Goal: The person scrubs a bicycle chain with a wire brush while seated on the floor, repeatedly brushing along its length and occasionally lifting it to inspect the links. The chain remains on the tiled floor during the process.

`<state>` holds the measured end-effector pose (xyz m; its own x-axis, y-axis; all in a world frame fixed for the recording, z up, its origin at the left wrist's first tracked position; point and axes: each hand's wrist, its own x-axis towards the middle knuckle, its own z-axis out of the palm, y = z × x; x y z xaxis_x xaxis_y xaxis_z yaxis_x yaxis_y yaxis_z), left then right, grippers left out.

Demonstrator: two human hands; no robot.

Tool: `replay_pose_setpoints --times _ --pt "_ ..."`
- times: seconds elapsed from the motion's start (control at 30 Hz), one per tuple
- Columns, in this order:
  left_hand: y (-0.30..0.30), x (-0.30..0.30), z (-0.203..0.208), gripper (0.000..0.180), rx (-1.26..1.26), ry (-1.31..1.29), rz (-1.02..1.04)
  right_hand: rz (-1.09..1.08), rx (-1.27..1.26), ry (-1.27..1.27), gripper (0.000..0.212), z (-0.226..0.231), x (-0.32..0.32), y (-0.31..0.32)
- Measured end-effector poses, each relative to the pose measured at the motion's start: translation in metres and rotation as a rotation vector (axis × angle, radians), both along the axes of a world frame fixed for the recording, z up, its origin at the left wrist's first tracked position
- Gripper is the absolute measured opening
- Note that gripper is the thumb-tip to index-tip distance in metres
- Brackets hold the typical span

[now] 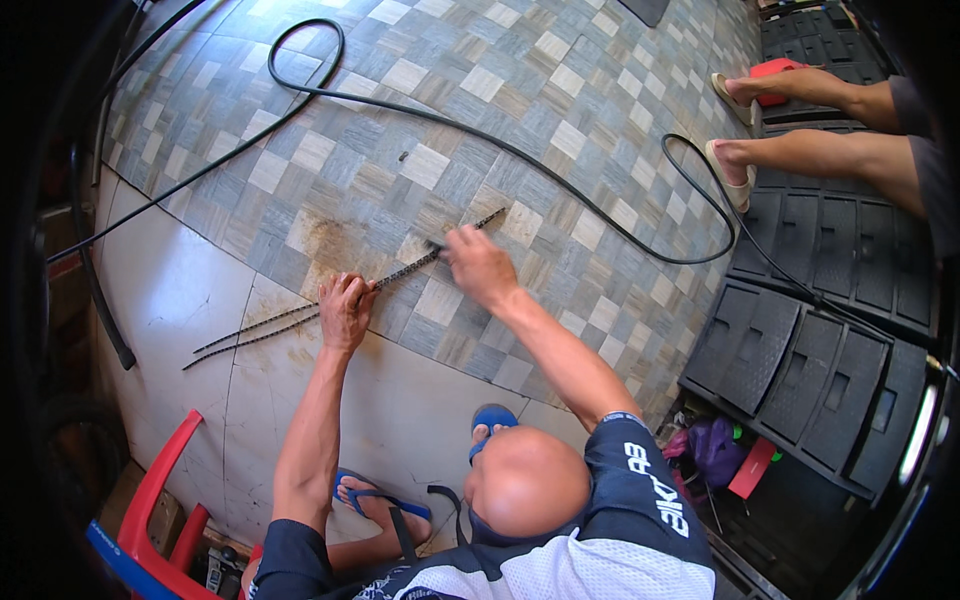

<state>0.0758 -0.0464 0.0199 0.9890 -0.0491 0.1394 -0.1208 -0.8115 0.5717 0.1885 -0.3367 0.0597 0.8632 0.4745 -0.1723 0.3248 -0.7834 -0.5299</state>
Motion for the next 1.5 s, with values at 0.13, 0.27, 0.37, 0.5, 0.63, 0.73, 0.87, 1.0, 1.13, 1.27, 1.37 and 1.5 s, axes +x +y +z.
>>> replay_pose_setpoints --times 0.13,0.27,0.37,0.5,0.63,0.73,0.87,1.0,1.13,1.27,1.37,1.5 --pt "0.0 -0.002 0.001 0.014 0.004 0.009 0.003 -0.439 -0.174 -0.205 0.016 -0.001 0.025 -0.023" --pt "0.0 -0.001 0.0 0.014 0.016 -0.004 0.013 -0.278 0.0 -0.245 0.013 -0.006 0.012 0.007" --pt "0.0 0.0 -0.002 0.016 -0.015 -0.01 0.008 0.031 0.016 -0.312 0.012 -0.015 -0.009 0.024" --pt "-0.002 -0.001 -0.002 0.017 0.002 -0.003 0.035 -0.29 -0.151 -0.152 0.01 -0.008 0.018 -0.024" --pt "-0.003 0.001 -0.001 0.018 0.031 -0.034 0.041 -0.454 -0.24 -0.158 0.019 0.007 0.021 -0.019" --pt "-0.003 0.001 -0.001 0.017 0.003 -0.03 0.033 -0.284 0.075 -0.04 0.02 0.002 -0.009 0.022" --pt "-0.003 0.001 -0.002 0.015 -0.006 -0.036 0.039 -0.352 -0.039 -0.298 0.023 -0.023 -0.004 -0.007" --pt "-0.003 0.0 0.0 0.015 0.039 -0.042 0.034 -0.557 -0.234 -0.284 0.019 0.005 0.025 -0.054" --pt "-0.002 0.002 -0.001 0.015 0.006 -0.02 0.023 -0.267 -0.08 -0.279 0.018 -0.005 -0.001 -0.025" --pt "-0.002 0.001 -0.001 0.015 0.019 -0.028 0.043 -0.342 -0.175 -0.338 0.016 -0.007 0.006 -0.037" --pt "-0.003 0.001 -0.001 0.015 0.021 -0.043 0.023 -0.538 -0.28 -0.223 0.014 0.005 0.016 -0.046" --pt "-0.003 0.0 -0.002 0.016 0.002 -0.026 0.025 0.051 -0.184 -0.34 0.008 0.007 0.015 -0.037"
